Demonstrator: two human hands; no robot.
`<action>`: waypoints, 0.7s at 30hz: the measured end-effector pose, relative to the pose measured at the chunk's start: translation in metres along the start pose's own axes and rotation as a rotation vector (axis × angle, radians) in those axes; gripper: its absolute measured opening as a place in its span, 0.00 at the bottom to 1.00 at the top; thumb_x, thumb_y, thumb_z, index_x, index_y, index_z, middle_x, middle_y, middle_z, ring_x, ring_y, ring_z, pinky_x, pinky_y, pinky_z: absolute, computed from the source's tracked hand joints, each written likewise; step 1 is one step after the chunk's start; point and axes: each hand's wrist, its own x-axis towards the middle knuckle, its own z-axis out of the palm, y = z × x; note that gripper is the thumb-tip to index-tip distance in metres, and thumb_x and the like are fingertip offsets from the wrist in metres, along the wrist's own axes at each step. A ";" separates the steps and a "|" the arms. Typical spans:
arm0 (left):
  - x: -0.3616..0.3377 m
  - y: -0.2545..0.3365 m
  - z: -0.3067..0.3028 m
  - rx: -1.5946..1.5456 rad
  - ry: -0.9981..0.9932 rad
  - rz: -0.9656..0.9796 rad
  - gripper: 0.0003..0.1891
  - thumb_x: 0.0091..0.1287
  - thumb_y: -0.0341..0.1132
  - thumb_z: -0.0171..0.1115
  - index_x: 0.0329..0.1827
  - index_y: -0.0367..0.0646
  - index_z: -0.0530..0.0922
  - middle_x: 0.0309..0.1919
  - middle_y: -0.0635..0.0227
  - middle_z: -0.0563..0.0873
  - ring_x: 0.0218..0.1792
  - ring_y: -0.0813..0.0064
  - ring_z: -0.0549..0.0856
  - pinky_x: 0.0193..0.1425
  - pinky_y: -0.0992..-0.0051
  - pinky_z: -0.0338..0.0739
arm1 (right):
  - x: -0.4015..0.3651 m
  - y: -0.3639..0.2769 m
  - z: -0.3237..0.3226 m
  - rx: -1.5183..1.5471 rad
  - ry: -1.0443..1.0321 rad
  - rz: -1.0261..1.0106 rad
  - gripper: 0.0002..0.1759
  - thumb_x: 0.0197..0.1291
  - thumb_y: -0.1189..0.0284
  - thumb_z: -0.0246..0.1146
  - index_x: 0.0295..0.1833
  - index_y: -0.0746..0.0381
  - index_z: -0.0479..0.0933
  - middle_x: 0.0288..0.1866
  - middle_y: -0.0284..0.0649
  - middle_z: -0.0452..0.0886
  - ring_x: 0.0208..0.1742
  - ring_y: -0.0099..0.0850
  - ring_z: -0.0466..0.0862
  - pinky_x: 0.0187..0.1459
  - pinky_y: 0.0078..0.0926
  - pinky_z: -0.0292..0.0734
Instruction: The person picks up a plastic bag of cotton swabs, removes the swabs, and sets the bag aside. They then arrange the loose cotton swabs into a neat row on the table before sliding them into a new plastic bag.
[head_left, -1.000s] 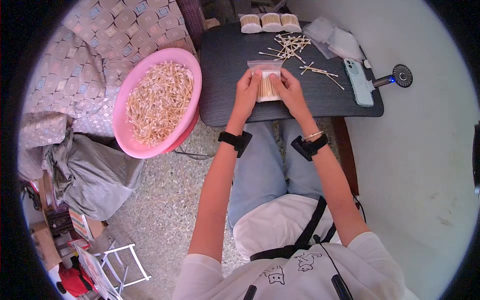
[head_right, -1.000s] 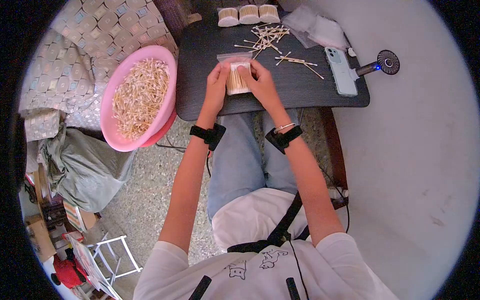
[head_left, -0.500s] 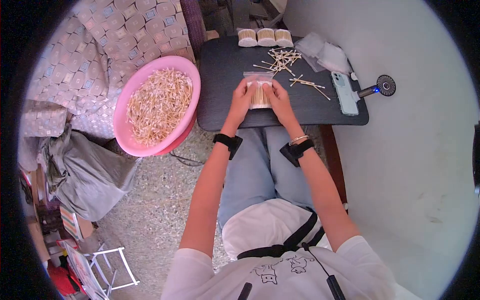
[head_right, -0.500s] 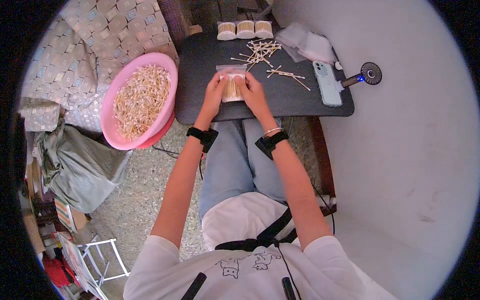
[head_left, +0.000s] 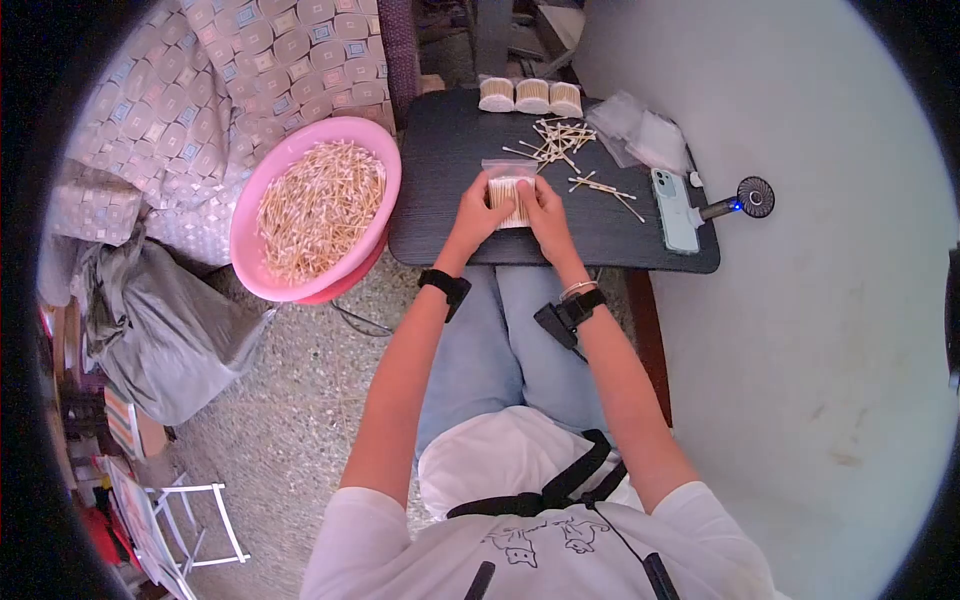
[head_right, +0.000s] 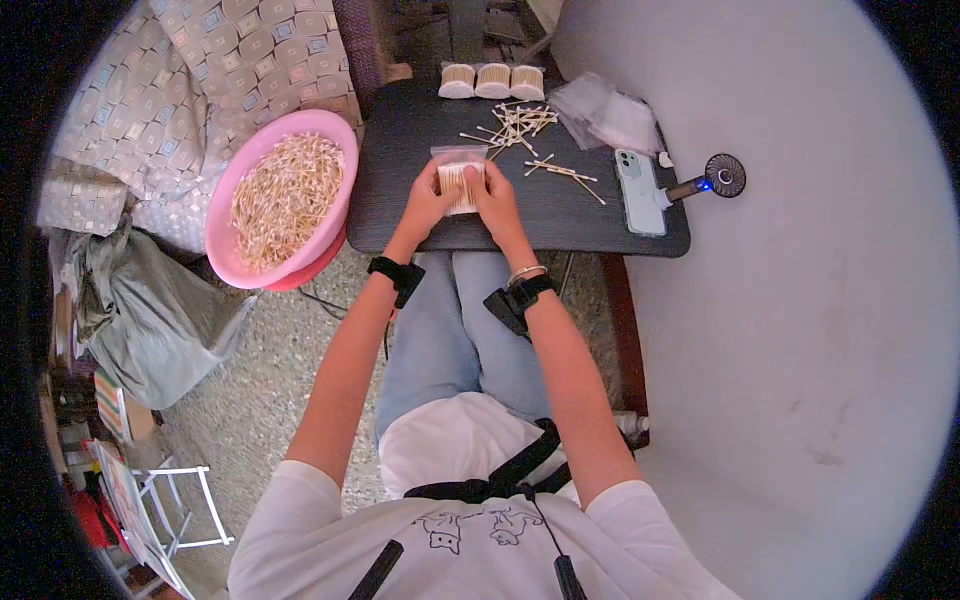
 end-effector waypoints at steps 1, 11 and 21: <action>0.000 0.000 0.001 -0.019 0.016 0.000 0.26 0.56 0.26 0.62 0.61 0.40 0.72 0.48 0.65 0.82 0.48 0.76 0.81 0.53 0.74 0.76 | 0.000 -0.001 0.000 -0.006 -0.007 -0.003 0.17 0.71 0.62 0.56 0.54 0.65 0.75 0.41 0.33 0.81 0.41 0.17 0.76 0.43 0.19 0.73; 0.002 -0.003 0.001 -0.001 0.062 0.024 0.25 0.55 0.30 0.68 0.58 0.40 0.75 0.46 0.64 0.83 0.45 0.77 0.82 0.50 0.73 0.77 | -0.003 -0.007 0.000 -0.023 -0.032 -0.007 0.23 0.70 0.60 0.56 0.61 0.65 0.74 0.45 0.33 0.81 0.44 0.18 0.76 0.45 0.19 0.73; -0.001 0.009 -0.002 -0.124 -0.006 -0.024 0.21 0.63 0.26 0.65 0.59 0.38 0.72 0.51 0.66 0.81 0.50 0.77 0.81 0.55 0.74 0.77 | 0.000 -0.003 0.003 -0.052 -0.016 -0.038 0.25 0.71 0.58 0.54 0.62 0.66 0.73 0.48 0.36 0.81 0.47 0.20 0.77 0.49 0.20 0.73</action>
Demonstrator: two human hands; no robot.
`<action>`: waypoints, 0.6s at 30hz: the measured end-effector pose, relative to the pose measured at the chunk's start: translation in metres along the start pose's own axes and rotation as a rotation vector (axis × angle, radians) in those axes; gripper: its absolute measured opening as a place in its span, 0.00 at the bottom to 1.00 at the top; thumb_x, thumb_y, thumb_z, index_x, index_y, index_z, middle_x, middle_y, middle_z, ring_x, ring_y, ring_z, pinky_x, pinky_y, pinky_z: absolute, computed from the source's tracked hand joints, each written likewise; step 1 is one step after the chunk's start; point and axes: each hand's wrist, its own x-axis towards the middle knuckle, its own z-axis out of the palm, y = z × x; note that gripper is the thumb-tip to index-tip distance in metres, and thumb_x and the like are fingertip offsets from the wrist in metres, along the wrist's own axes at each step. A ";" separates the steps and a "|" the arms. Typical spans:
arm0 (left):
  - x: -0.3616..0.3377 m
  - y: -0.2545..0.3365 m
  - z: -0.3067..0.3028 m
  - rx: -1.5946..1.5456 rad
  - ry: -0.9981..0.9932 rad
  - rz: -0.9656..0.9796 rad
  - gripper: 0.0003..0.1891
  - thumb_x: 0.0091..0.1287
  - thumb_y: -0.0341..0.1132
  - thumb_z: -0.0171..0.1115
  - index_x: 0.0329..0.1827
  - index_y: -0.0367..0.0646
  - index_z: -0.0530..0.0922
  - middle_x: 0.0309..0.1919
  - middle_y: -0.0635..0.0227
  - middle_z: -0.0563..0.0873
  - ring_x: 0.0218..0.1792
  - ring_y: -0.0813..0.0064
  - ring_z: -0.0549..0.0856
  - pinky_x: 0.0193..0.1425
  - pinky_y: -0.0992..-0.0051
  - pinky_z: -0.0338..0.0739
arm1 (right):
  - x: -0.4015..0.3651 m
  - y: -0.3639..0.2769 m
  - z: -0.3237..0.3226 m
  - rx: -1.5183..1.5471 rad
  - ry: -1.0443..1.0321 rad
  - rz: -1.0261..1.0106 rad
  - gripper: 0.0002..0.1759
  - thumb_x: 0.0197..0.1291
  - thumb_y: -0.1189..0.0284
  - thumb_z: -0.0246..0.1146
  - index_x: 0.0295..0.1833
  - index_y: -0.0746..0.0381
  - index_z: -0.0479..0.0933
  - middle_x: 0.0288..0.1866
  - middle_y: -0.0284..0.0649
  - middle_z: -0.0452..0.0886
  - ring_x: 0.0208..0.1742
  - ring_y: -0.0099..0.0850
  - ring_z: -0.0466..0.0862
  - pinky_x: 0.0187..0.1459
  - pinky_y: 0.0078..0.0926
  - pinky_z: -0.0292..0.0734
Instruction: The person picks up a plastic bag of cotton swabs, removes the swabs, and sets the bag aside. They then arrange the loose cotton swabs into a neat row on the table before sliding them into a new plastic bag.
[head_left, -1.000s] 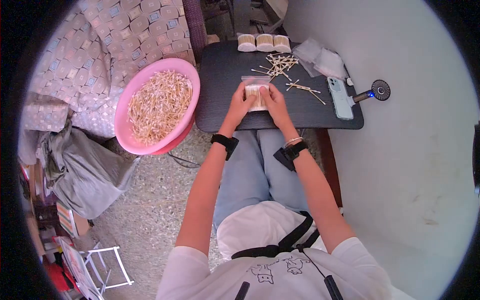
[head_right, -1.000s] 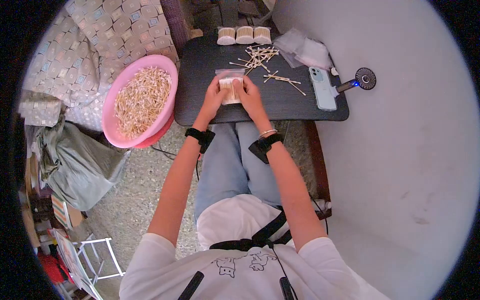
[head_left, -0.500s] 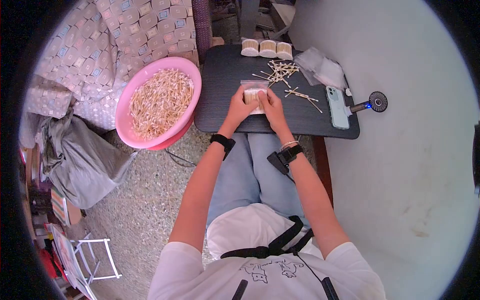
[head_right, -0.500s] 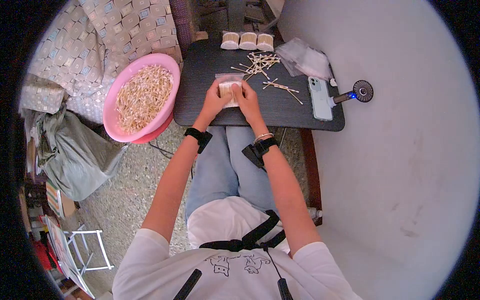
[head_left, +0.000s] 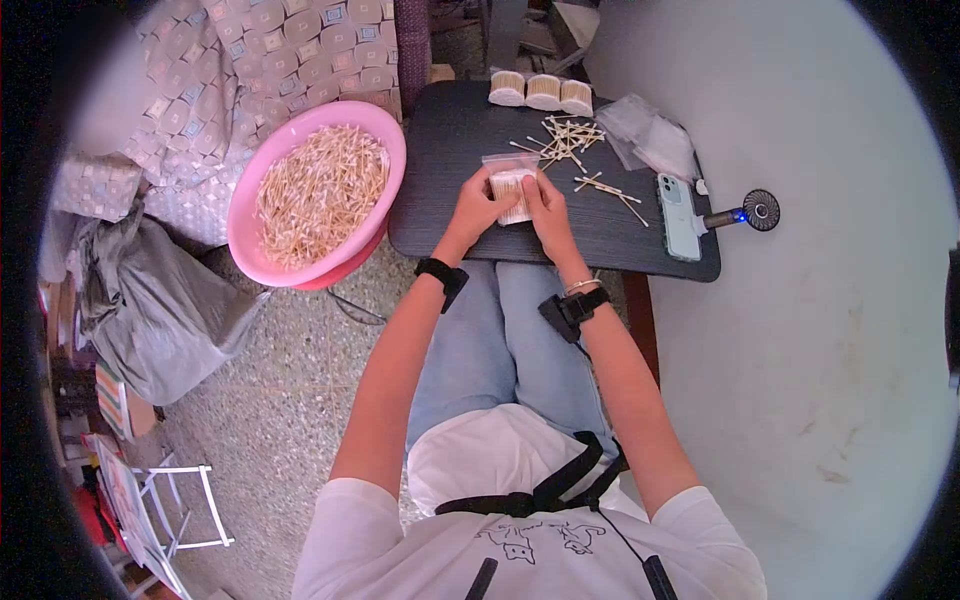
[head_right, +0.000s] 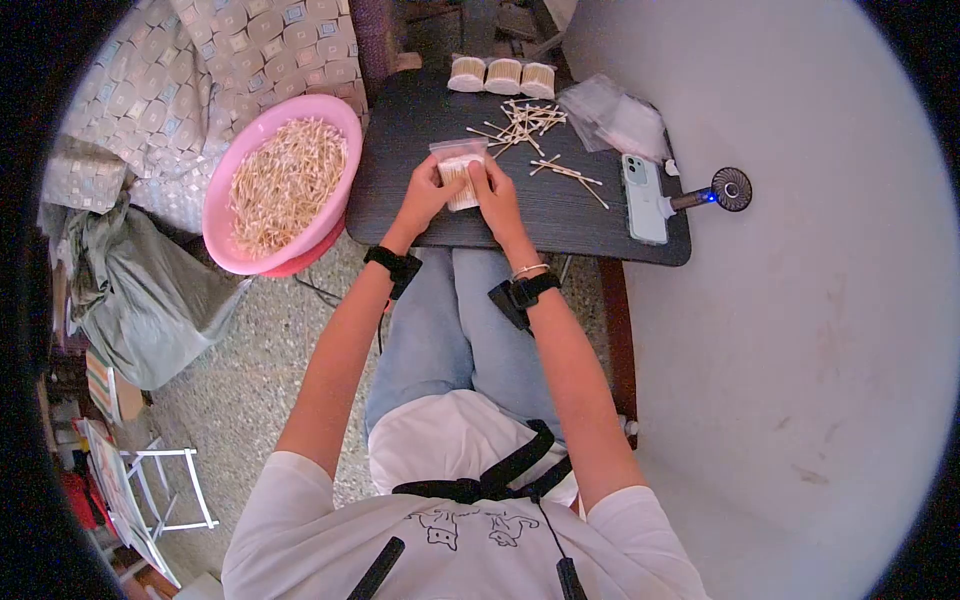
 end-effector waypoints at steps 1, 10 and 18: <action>0.000 0.001 0.001 -0.002 0.007 0.013 0.21 0.63 0.26 0.65 0.59 0.38 0.72 0.51 0.67 0.81 0.50 0.77 0.81 0.55 0.74 0.77 | 0.000 0.000 0.001 -0.013 0.003 -0.005 0.25 0.72 0.58 0.54 0.62 0.66 0.73 0.49 0.37 0.81 0.48 0.21 0.77 0.49 0.20 0.72; 0.006 -0.018 0.001 0.109 0.177 0.080 0.22 0.66 0.28 0.61 0.61 0.39 0.66 0.51 0.66 0.76 0.52 0.77 0.77 0.56 0.75 0.74 | -0.001 -0.005 0.005 -0.471 0.197 -0.451 0.15 0.57 0.73 0.66 0.50 0.65 0.77 0.42 0.44 0.79 0.46 0.39 0.80 0.50 0.30 0.75; -0.001 0.005 0.010 0.161 0.173 0.060 0.22 0.68 0.33 0.58 0.62 0.38 0.64 0.51 0.60 0.78 0.54 0.72 0.77 0.58 0.73 0.71 | -0.006 -0.013 0.008 -0.692 0.294 -0.517 0.05 0.51 0.78 0.65 0.33 0.65 0.76 0.35 0.43 0.79 0.38 0.41 0.81 0.41 0.34 0.77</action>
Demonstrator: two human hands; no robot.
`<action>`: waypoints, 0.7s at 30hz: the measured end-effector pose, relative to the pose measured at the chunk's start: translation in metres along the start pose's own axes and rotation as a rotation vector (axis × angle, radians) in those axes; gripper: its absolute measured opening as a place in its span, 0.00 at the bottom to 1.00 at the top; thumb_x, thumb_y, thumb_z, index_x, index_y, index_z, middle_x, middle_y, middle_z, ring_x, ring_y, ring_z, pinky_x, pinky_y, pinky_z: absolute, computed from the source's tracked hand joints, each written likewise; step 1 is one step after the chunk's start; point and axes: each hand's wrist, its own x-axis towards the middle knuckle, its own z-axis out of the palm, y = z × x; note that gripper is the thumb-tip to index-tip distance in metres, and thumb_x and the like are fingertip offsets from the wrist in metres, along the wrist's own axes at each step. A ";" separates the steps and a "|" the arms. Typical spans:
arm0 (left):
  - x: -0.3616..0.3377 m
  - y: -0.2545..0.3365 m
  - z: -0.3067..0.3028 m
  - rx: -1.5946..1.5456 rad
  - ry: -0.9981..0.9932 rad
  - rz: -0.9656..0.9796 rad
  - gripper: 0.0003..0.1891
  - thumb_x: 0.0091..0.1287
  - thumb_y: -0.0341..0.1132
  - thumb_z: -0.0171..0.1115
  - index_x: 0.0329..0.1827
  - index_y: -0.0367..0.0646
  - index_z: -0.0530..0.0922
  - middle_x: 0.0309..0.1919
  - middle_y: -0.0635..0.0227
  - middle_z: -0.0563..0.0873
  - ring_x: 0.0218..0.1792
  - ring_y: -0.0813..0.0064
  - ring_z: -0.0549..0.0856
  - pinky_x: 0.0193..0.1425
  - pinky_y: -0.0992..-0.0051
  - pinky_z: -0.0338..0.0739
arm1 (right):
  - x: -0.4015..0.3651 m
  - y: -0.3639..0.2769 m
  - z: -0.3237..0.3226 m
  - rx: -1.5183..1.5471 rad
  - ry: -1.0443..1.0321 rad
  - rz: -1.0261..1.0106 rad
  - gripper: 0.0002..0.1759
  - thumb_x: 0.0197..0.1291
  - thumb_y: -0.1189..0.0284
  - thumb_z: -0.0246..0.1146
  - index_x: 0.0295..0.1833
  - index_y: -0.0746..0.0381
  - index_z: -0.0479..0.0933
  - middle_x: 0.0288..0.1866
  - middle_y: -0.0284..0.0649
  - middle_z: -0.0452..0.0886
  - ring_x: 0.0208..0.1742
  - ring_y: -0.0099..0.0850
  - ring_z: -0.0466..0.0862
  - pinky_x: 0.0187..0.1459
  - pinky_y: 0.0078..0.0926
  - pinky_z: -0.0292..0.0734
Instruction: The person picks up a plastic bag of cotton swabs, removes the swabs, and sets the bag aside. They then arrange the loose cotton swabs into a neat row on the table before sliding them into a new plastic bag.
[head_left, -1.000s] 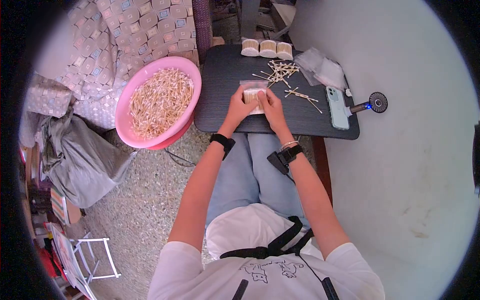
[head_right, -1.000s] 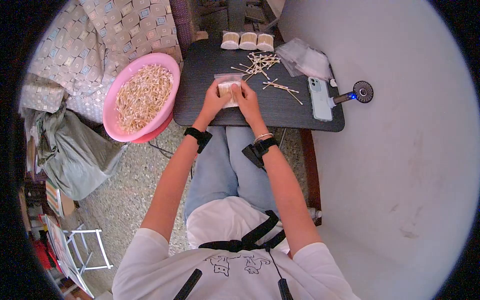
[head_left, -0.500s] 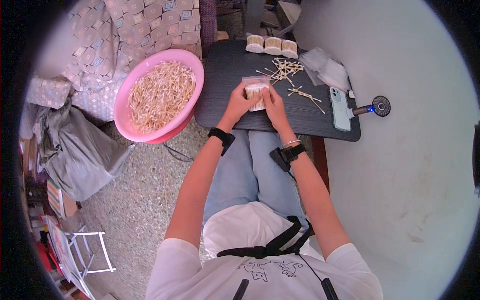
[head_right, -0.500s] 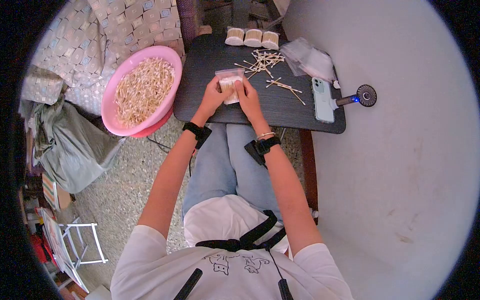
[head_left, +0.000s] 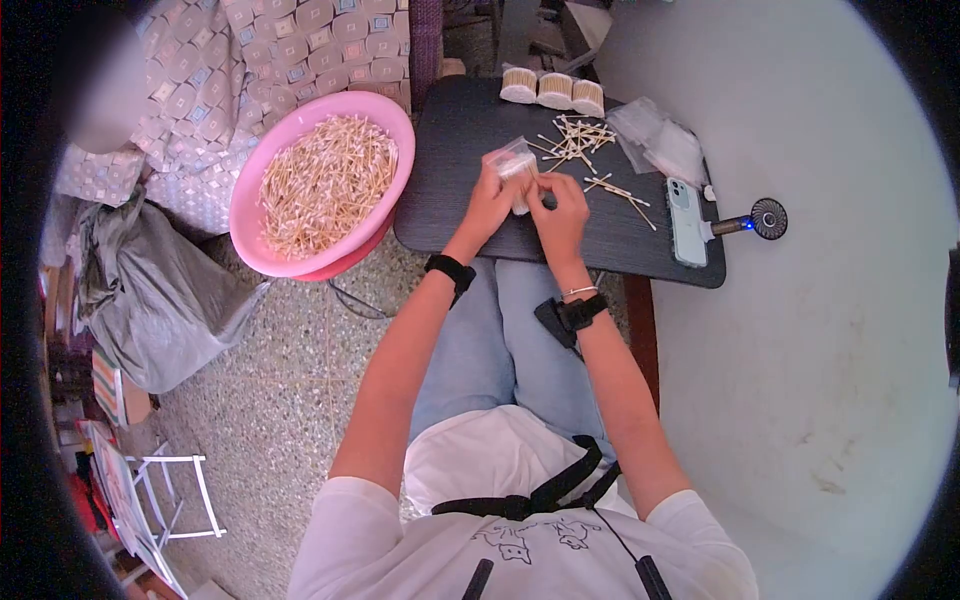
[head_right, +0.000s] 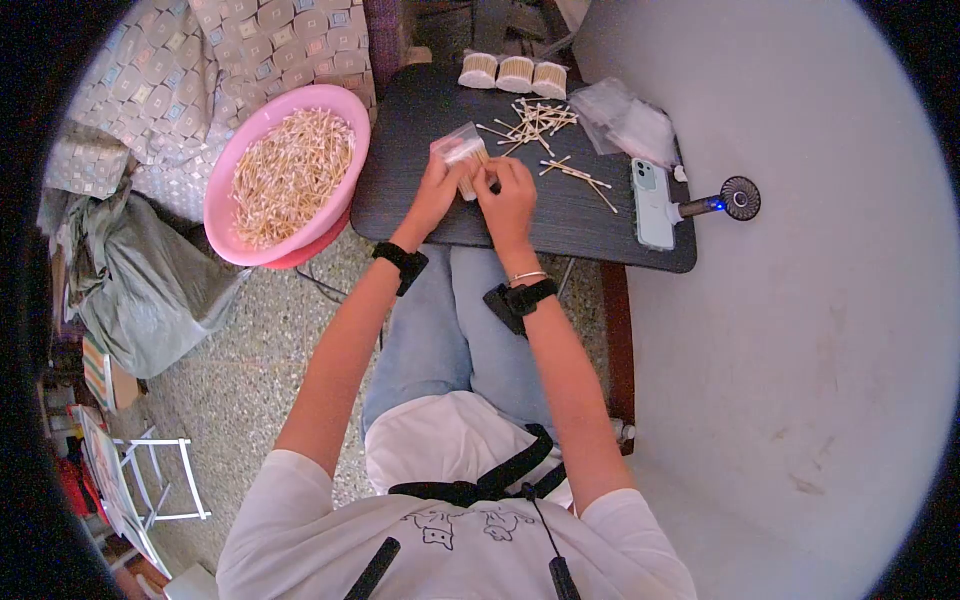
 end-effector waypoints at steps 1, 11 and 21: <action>0.002 -0.003 0.000 -0.002 0.010 0.015 0.22 0.69 0.34 0.57 0.62 0.38 0.63 0.52 0.59 0.77 0.55 0.71 0.77 0.59 0.73 0.70 | 0.003 -0.001 -0.003 -0.040 -0.036 -0.011 0.05 0.51 0.77 0.65 0.32 0.65 0.75 0.33 0.43 0.78 0.37 0.41 0.80 0.40 0.35 0.76; 0.006 -0.022 -0.004 0.077 -0.010 0.149 0.22 0.71 0.38 0.51 0.65 0.37 0.63 0.58 0.57 0.73 0.62 0.66 0.72 0.67 0.72 0.62 | 0.012 -0.004 0.000 -0.222 -0.150 0.001 0.06 0.51 0.76 0.63 0.29 0.65 0.72 0.30 0.45 0.75 0.36 0.44 0.79 0.37 0.39 0.75; 0.005 -0.014 -0.002 0.029 -0.014 0.043 0.22 0.70 0.36 0.51 0.65 0.40 0.62 0.57 0.55 0.74 0.59 0.64 0.75 0.64 0.71 0.66 | 0.010 -0.006 -0.002 -0.114 -0.112 0.044 0.06 0.54 0.73 0.64 0.33 0.64 0.76 0.31 0.43 0.79 0.31 0.41 0.82 0.34 0.36 0.77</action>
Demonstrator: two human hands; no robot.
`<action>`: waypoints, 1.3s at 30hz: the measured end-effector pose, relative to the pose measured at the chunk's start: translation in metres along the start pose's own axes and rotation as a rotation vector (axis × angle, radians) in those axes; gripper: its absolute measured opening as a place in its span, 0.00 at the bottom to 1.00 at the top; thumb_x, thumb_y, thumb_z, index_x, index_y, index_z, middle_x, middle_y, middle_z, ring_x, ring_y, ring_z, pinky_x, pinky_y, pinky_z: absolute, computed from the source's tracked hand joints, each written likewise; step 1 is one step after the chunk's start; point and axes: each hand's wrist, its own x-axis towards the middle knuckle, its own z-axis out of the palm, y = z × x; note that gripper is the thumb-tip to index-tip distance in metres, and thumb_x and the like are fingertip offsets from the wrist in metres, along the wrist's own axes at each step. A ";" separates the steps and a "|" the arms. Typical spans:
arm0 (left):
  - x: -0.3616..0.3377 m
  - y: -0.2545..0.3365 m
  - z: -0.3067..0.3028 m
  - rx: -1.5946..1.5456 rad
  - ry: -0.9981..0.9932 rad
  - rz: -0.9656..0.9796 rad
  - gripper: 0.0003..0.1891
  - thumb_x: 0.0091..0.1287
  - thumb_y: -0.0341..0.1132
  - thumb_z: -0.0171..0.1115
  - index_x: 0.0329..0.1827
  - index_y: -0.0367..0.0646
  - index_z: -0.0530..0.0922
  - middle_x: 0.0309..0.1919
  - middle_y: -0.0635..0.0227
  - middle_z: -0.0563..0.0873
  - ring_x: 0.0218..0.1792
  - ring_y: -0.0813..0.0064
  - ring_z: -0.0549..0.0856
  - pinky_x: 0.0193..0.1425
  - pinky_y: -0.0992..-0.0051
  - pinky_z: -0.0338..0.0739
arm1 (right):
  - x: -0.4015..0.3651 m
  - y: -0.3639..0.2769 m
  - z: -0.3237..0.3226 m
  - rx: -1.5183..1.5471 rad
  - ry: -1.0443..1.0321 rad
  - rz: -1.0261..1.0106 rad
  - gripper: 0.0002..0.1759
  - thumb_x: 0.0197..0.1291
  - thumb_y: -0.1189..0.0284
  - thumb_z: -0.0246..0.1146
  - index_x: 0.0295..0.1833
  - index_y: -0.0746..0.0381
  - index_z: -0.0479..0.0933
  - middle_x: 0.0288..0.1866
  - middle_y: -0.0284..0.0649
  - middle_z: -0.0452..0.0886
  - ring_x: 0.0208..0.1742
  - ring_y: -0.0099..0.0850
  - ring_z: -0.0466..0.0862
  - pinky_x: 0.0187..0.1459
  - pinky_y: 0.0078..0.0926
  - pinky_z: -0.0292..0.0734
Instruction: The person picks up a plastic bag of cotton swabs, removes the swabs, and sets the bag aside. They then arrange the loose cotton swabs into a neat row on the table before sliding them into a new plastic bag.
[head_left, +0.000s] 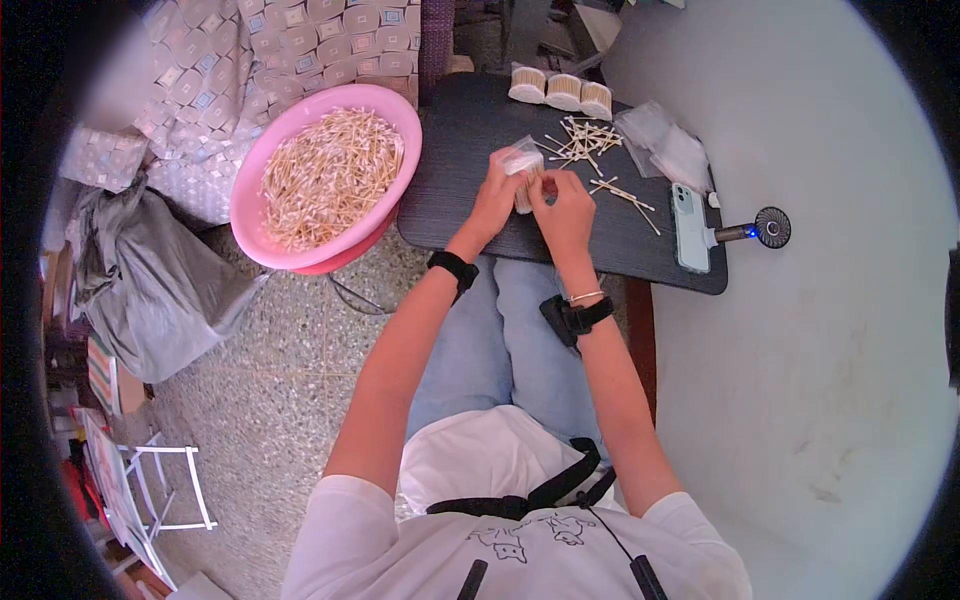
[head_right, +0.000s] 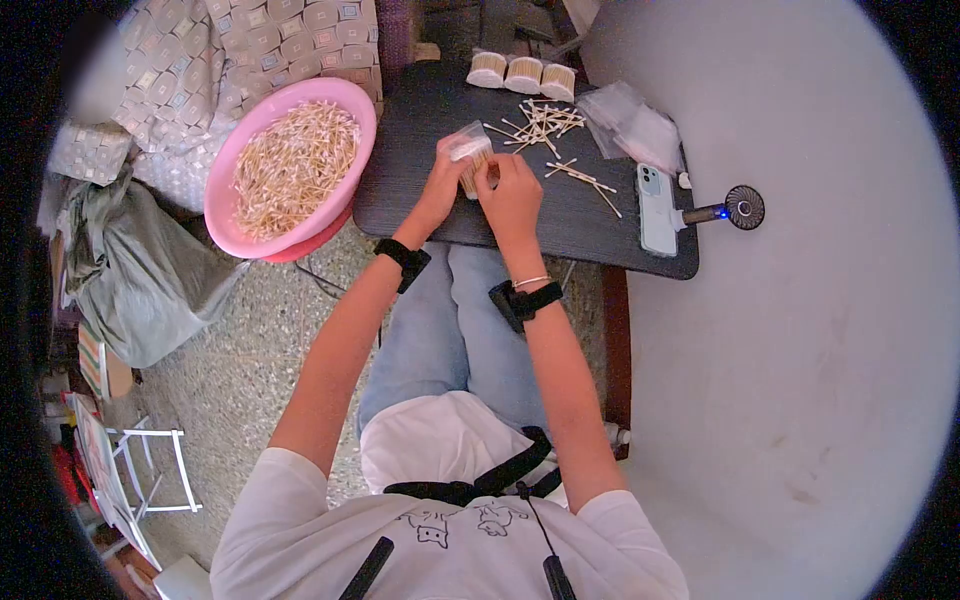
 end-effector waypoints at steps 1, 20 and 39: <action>0.000 0.001 0.000 0.012 -0.005 -0.002 0.22 0.70 0.36 0.51 0.65 0.40 0.62 0.57 0.56 0.74 0.59 0.64 0.75 0.64 0.70 0.66 | -0.001 -0.001 -0.001 -0.009 0.003 0.001 0.06 0.54 0.73 0.64 0.33 0.64 0.76 0.31 0.43 0.79 0.31 0.41 0.82 0.34 0.36 0.77; 0.000 0.000 0.000 0.022 -0.007 0.011 0.21 0.70 0.38 0.51 0.64 0.39 0.63 0.57 0.56 0.73 0.59 0.61 0.75 0.64 0.70 0.66 | 0.016 0.007 0.002 -0.107 -0.145 -0.117 0.12 0.54 0.70 0.65 0.30 0.63 0.69 0.29 0.46 0.75 0.29 0.45 0.80 0.30 0.40 0.75; -0.002 0.006 -0.001 -0.028 0.025 0.037 0.20 0.70 0.34 0.51 0.61 0.34 0.65 0.57 0.59 0.70 0.61 0.68 0.70 0.68 0.74 0.61 | 0.014 0.010 0.005 0.155 -0.154 0.132 0.08 0.56 0.74 0.62 0.37 0.67 0.73 0.33 0.50 0.79 0.30 0.45 0.82 0.32 0.37 0.78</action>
